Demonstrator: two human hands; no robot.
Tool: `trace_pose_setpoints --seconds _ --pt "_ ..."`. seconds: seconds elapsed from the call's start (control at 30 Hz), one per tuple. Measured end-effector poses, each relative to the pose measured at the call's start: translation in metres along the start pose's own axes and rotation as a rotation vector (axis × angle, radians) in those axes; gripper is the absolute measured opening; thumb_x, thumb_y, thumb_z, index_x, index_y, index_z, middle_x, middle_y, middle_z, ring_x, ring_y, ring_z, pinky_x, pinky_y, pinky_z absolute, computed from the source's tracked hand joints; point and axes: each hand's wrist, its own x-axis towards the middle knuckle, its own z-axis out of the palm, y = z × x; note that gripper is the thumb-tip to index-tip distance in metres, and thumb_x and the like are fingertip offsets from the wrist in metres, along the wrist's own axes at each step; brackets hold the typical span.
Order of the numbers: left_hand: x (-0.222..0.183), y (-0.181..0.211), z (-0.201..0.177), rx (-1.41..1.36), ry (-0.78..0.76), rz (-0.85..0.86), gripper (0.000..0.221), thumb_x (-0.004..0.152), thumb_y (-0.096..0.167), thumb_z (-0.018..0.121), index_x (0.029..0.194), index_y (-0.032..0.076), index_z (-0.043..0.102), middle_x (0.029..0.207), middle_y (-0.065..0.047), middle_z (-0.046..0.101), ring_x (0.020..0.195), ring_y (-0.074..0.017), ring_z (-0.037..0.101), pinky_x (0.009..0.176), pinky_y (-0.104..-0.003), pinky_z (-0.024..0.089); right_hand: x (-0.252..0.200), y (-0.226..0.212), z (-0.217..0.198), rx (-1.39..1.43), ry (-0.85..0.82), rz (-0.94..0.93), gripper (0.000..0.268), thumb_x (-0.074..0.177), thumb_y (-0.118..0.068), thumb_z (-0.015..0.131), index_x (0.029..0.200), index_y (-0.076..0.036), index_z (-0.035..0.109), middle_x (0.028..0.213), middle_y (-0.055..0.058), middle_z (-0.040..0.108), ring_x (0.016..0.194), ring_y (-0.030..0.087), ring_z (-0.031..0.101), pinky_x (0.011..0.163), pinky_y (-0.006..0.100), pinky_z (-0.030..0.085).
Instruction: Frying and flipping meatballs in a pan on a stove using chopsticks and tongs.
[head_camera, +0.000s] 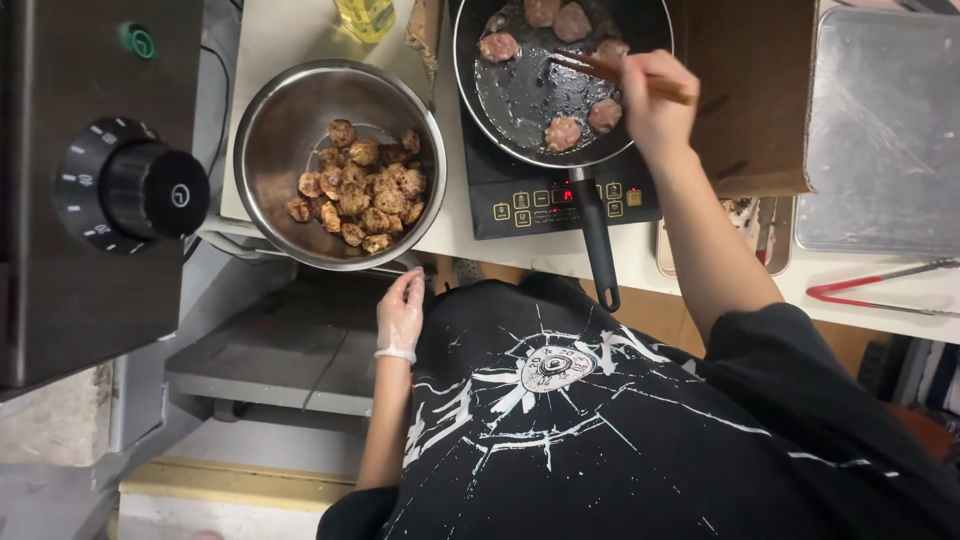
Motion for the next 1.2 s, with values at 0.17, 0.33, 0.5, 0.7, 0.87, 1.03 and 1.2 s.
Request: trace_pose_setpoints --seconds 0.17,0.33,0.5,0.7,0.87,1.03,1.2 --pt "0.007 0.014 0.001 0.08 -0.023 0.074 0.031 0.1 0.029 0.064 0.12 0.008 0.074 0.108 -0.01 0.078 0.092 -0.0203 0.072 0.086 -0.032 0.055 0.014 0.011 0.0 -0.16 0.011 -0.112 0.012 0.109 -0.004 0.071 0.1 0.003 0.073 0.091 0.01 0.069 0.081 0.019 0.066 0.072 0.031 0.05" --pt "0.01 0.006 0.001 0.053 -0.034 0.152 0.03 0.1 0.029 0.064 0.119 0.006 0.073 0.113 -0.01 0.077 0.099 -0.0207 0.073 0.09 -0.033 0.054 0.009 0.011 -0.011 -0.186 0.064 -0.074 0.015 0.11 -0.007 0.07 0.099 0.003 0.073 0.09 0.01 0.069 0.077 0.019 0.065 0.07 0.031 0.05" --pt "0.008 -0.003 0.005 0.02 -0.053 0.092 0.031 0.1 0.029 0.063 0.119 0.007 0.072 0.112 -0.01 0.078 0.1 -0.0193 0.073 0.091 -0.032 0.054 0.015 -0.005 -0.002 -0.19 -0.005 -0.114 0.014 0.11 -0.006 0.07 0.1 0.003 0.073 0.087 0.011 0.066 0.077 0.019 0.063 0.07 0.032 0.048" --pt "0.007 0.006 0.003 0.036 -0.057 0.117 0.03 0.1 0.028 0.064 0.12 0.007 0.072 0.113 -0.01 0.077 0.1 -0.0187 0.073 0.09 -0.031 0.054 0.013 0.015 -0.018 -0.098 0.046 -0.071 0.016 0.113 -0.006 0.07 0.101 0.004 0.072 0.089 0.009 0.068 0.074 0.014 0.065 0.065 0.028 0.049" --pt "0.005 0.0 0.001 0.019 -0.055 0.075 0.03 0.101 0.028 0.063 0.12 0.006 0.072 0.112 -0.009 0.078 0.098 -0.0186 0.073 0.089 -0.031 0.055 -0.025 -0.022 -0.057 0.044 0.032 0.105 0.019 0.116 -0.009 0.066 0.102 0.003 0.071 0.088 0.005 0.065 0.068 0.01 0.061 0.06 0.025 0.047" --pt "0.002 0.006 0.007 0.033 -0.067 0.039 0.03 0.1 0.028 0.064 0.12 0.007 0.073 0.111 -0.009 0.078 0.095 -0.0194 0.073 0.087 -0.032 0.055 -0.049 -0.049 -0.079 0.004 0.05 0.199 0.019 0.116 -0.01 0.067 0.101 0.002 0.071 0.085 0.004 0.066 0.067 0.009 0.061 0.06 0.024 0.047" --pt "0.008 0.022 0.019 0.086 -0.113 0.151 0.029 0.1 0.027 0.065 0.119 0.007 0.073 0.11 -0.012 0.077 0.094 -0.0204 0.074 0.086 -0.033 0.055 -0.052 -0.03 -0.088 -0.273 0.102 -0.024 0.014 0.111 -0.002 0.076 0.1 0.005 0.075 0.087 0.011 0.069 0.076 0.016 0.064 0.067 0.028 0.048"
